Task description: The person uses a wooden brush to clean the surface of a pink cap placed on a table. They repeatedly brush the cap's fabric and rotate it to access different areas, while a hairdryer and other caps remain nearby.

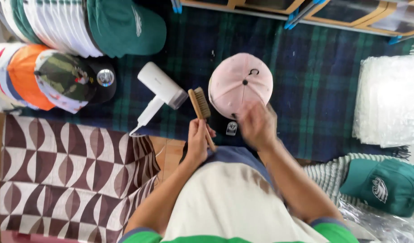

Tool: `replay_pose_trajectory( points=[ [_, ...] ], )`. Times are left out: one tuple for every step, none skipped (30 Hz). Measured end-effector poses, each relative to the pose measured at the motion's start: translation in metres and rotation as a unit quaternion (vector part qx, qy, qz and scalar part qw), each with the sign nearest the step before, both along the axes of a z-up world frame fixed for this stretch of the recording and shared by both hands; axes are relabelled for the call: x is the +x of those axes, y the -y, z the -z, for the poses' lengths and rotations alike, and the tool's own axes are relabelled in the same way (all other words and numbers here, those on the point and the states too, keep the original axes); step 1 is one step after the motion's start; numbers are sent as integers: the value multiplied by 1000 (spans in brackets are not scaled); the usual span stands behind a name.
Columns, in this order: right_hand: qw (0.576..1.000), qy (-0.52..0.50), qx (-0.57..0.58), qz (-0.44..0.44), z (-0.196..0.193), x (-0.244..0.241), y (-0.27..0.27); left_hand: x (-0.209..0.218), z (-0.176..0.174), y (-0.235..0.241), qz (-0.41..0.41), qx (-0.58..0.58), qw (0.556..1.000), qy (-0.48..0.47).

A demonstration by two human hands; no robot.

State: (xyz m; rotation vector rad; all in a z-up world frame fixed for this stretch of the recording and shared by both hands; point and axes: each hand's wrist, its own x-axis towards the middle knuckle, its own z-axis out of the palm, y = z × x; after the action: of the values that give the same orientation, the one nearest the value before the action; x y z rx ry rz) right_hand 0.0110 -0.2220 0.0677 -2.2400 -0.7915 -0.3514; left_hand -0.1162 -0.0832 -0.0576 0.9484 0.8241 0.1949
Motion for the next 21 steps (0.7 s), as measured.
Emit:
replay_pose_trajectory(
  points=[
    [1000,-4,-3,2,5,-17,-3,1,14,3,2,-3,1000,-4],
    [994,-91,-27,-56,10,-36,-6,1,28,7,24,-23,998,45],
    [975,-181,-49,-115,16,-59,-10,-5,43,10,44,-42,994,90],
    [974,-190,-51,-113,18,-69,-7,-10,27,16,45,-46,994,82],
    [964,-245,-4,-106,21,-67,-5,-1,13,19,63,-65,987,132],
    [948,-299,43,-98,24,-65,-4,9,-2,22,80,-83,977,180],
    [948,-300,43,-97,20,-61,-1,7,-12,18,81,-85,977,179],
    [972,-213,24,-99,15,-57,1,5,-23,13,106,-18,979,171],
    [987,-122,6,-101,11,-52,3,5,-33,9,131,50,977,163],
    [987,-123,7,-100,8,-47,12,-1,-27,1,132,50,977,162],
    [995,-81,-4,-62,5,-38,20,-2,-20,-8,106,120,985,59],
    [999,-39,-14,-24,3,-30,28,-3,-13,-17,78,187,978,-44],
    [999,-43,-16,-24,6,-24,30,2,1,-17,78,185,979,-48],
    [999,-15,-38,-7,11,-19,32,6,15,-16,94,112,989,-38],
    [998,13,-62,11,14,-16,34,9,29,-15,108,37,993,-28],
    [998,8,-66,11,-1,-33,29,8,57,-7,109,32,993,-32],
    [992,18,-127,-6,-14,-42,22,17,86,-3,78,-28,996,-41],
    [982,28,-188,-22,-29,-51,14,27,114,1,48,-88,994,-50],
    [982,33,-187,-20,-16,-49,16,27,105,-3,49,-86,994,-45],
    [981,61,-185,-18,-2,-47,17,28,96,-7,43,-88,994,-46],
    [979,87,-186,-17,12,-45,22,28,88,-7,37,-92,994,-49]
  ],
)
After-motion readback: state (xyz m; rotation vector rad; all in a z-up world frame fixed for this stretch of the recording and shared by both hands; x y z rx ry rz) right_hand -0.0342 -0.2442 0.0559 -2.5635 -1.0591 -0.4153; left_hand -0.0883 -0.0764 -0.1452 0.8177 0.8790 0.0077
